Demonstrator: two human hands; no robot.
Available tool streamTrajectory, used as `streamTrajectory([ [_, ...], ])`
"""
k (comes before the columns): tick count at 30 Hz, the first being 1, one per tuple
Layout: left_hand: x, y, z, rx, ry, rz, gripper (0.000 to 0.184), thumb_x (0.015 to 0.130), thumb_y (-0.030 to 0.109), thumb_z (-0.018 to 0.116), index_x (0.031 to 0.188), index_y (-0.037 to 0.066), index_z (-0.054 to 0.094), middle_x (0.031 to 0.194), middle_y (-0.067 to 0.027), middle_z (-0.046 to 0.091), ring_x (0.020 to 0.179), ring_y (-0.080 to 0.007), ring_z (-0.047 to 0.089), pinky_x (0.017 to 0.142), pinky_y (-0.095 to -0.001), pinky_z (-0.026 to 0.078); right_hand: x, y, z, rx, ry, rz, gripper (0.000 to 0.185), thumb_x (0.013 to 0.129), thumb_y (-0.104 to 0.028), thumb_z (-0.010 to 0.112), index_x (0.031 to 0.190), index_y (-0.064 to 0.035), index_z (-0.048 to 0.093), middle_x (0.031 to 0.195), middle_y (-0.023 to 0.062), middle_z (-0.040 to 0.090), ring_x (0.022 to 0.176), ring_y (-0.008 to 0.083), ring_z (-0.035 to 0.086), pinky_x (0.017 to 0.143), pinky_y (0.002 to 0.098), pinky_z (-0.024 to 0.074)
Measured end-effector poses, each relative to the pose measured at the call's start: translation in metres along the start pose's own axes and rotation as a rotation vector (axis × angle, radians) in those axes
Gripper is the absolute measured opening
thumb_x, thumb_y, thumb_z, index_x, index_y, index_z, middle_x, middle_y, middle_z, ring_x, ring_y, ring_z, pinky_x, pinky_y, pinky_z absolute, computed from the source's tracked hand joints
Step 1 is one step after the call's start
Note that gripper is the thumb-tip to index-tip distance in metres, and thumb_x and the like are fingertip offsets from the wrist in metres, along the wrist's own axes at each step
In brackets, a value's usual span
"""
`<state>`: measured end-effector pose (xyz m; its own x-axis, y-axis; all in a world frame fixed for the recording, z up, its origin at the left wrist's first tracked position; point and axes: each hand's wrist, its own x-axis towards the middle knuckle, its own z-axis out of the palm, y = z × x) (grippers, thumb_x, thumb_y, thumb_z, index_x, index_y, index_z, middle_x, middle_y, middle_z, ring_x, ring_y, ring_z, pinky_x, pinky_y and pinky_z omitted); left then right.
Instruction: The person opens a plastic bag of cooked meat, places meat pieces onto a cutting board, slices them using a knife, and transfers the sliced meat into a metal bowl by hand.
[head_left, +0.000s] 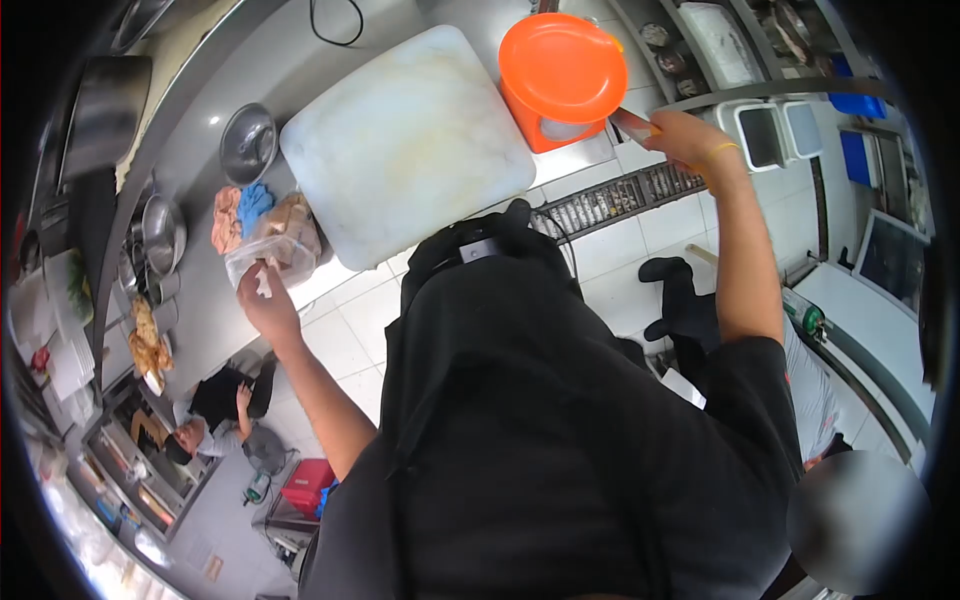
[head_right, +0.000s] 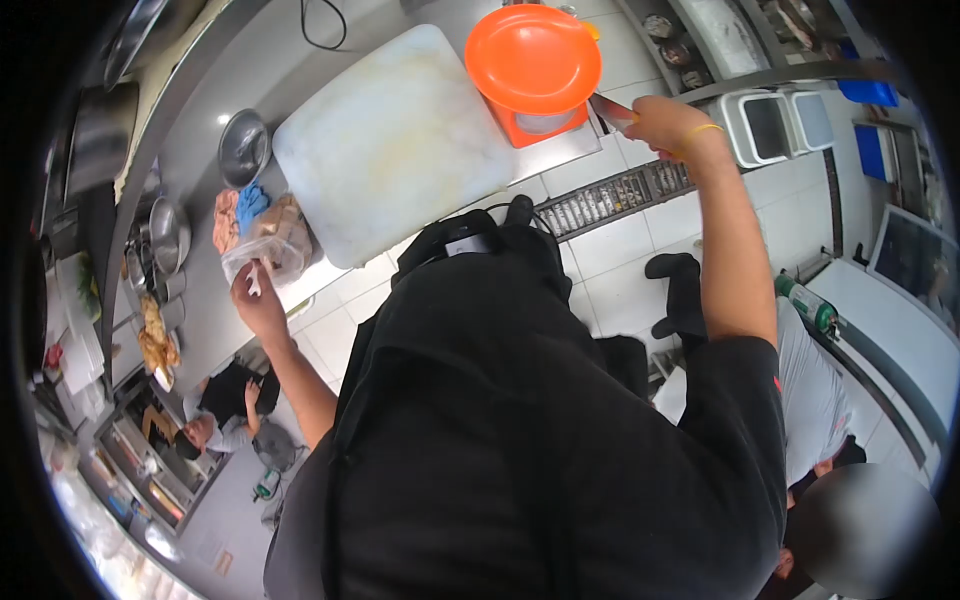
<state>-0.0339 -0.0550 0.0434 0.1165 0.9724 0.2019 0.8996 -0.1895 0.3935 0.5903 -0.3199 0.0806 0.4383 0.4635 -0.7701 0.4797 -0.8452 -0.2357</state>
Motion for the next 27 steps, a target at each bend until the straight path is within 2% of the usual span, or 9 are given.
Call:
streamTrajectory([
  [1, 0.004, 0.005, -0.004, -0.001, 0.003, -0.026, 0.029, 0.096, 0.024, 0.074, 0.117, 0.003, 0.073, 0.119, -0.0182, 0.068, 0.107, -0.0331, 0.066, 0.09, -0.0444, 0.053, -0.019, -0.002, -0.011, 0.017, -0.031, 0.056, 0.026, 0.098, -0.028, 0.066, 0.112, -0.0059, 0.063, 0.075, 0.0048, 0.058, 0.059, 0.0159, 0.055, 0.05, 0.0343, 0.0475],
  [4, 0.02, -0.021, 0.003, -0.065, -0.009, -0.003, 0.028, 0.097, 0.024, 0.073, 0.116, 0.003, 0.073, 0.118, -0.0178, 0.069, 0.106, -0.0324, 0.066, 0.091, -0.0446, 0.053, -0.066, -0.008, -0.027, 0.044, -0.035, 0.073, 0.023, 0.099, -0.027, 0.065, 0.112, -0.007, 0.064, 0.076, 0.0039, 0.059, 0.059, 0.0141, 0.055, 0.049, 0.0325, 0.0463],
  [8, 0.041, -0.051, 0.011, -0.056, -0.052, 0.126, 0.024, 0.095, 0.022, 0.074, 0.112, 0.004, 0.075, 0.111, -0.0166, 0.075, 0.095, -0.0321, 0.072, 0.087, -0.0442, 0.056, -0.083, -0.011, -0.022, 0.137, -0.042, 0.129, 0.022, 0.1, -0.026, 0.064, 0.112, -0.0083, 0.065, 0.071, 0.0011, 0.056, 0.056, 0.0128, 0.054, 0.049, 0.0314, 0.0451],
  [12, 0.044, -0.056, 0.016, -0.056, -0.12, 0.099, 0.02, 0.094, 0.02, 0.073, 0.109, 0.008, 0.076, 0.105, -0.0142, 0.077, 0.09, -0.0325, 0.075, 0.08, -0.0451, 0.059, -0.08, -0.021, -0.001, 0.058, 0.011, 0.061, 0.02, 0.101, -0.026, 0.062, 0.106, -0.007, 0.067, 0.072, 0.0038, 0.06, 0.056, 0.0153, 0.058, 0.048, 0.0337, 0.0455],
  [14, 0.046, -0.053, 0.013, -0.008, -0.081, 0.103, 0.02, 0.091, 0.023, 0.075, 0.106, 0.01, 0.074, 0.103, -0.0141, 0.076, 0.094, -0.0363, 0.074, 0.083, -0.0465, 0.059, -0.07, -0.034, 0.015, -0.07, 0.062, 0.076, 0.02, 0.102, -0.024, 0.059, 0.101, -0.0056, 0.066, 0.073, 0.0056, 0.062, 0.053, 0.0169, 0.058, 0.046, 0.0347, 0.0444],
  [16, 0.056, -0.069, 0.015, 0.039, -0.106, 0.169, 0.024, 0.091, 0.025, 0.074, 0.11, 0.011, 0.072, 0.115, -0.0142, 0.073, 0.102, -0.0397, 0.071, 0.086, -0.0494, 0.057, -0.075, -0.049, 0.034, 0.106, 0.084, 0.126, 0.02, 0.102, -0.025, 0.058, 0.102, -0.0052, 0.063, 0.072, 0.0052, 0.061, 0.049, 0.0178, 0.056, 0.043, 0.0354, 0.0436],
  [18, 0.059, -0.047, -0.006, 0.055, -0.111, 0.137, 0.027, 0.092, 0.023, 0.072, 0.116, 0.011, 0.071, 0.126, -0.0118, 0.07, 0.106, -0.0388, 0.071, 0.09, -0.0488, 0.057, -0.089, -0.054, 0.052, 0.169, 0.161, 0.197, 0.019, 0.102, -0.024, 0.061, 0.106, -0.0051, 0.06, 0.07, 0.0046, 0.058, 0.047, 0.0168, 0.055, 0.041, 0.0343, 0.0426],
  [23, 0.073, -0.057, -0.02, 0.134, -0.371, 0.092, 0.03, 0.093, 0.023, 0.072, 0.121, 0.013, 0.073, 0.132, -0.008, 0.069, 0.106, -0.0363, 0.072, 0.09, -0.0455, 0.058, -0.157, -0.063, 0.084, 0.201, 0.162, 0.33, 0.016, 0.104, -0.02, 0.061, 0.113, -0.0074, 0.057, 0.068, 0.0029, 0.054, 0.046, 0.0137, 0.052, 0.04, 0.0306, 0.0416],
  [27, 0.076, -0.053, -0.023, 0.149, -0.379, 0.089, 0.031, 0.09, 0.03, 0.077, 0.116, 0.014, 0.074, 0.124, -0.0092, 0.07, 0.101, -0.0354, 0.073, 0.086, -0.0466, 0.059, -0.218, -0.091, 0.115, 0.258, 0.154, 0.329, 0.014, 0.104, -0.016, 0.06, 0.114, -0.0069, 0.057, 0.068, 0.0012, 0.053, 0.046, 0.0118, 0.052, 0.04, 0.0289, 0.041],
])
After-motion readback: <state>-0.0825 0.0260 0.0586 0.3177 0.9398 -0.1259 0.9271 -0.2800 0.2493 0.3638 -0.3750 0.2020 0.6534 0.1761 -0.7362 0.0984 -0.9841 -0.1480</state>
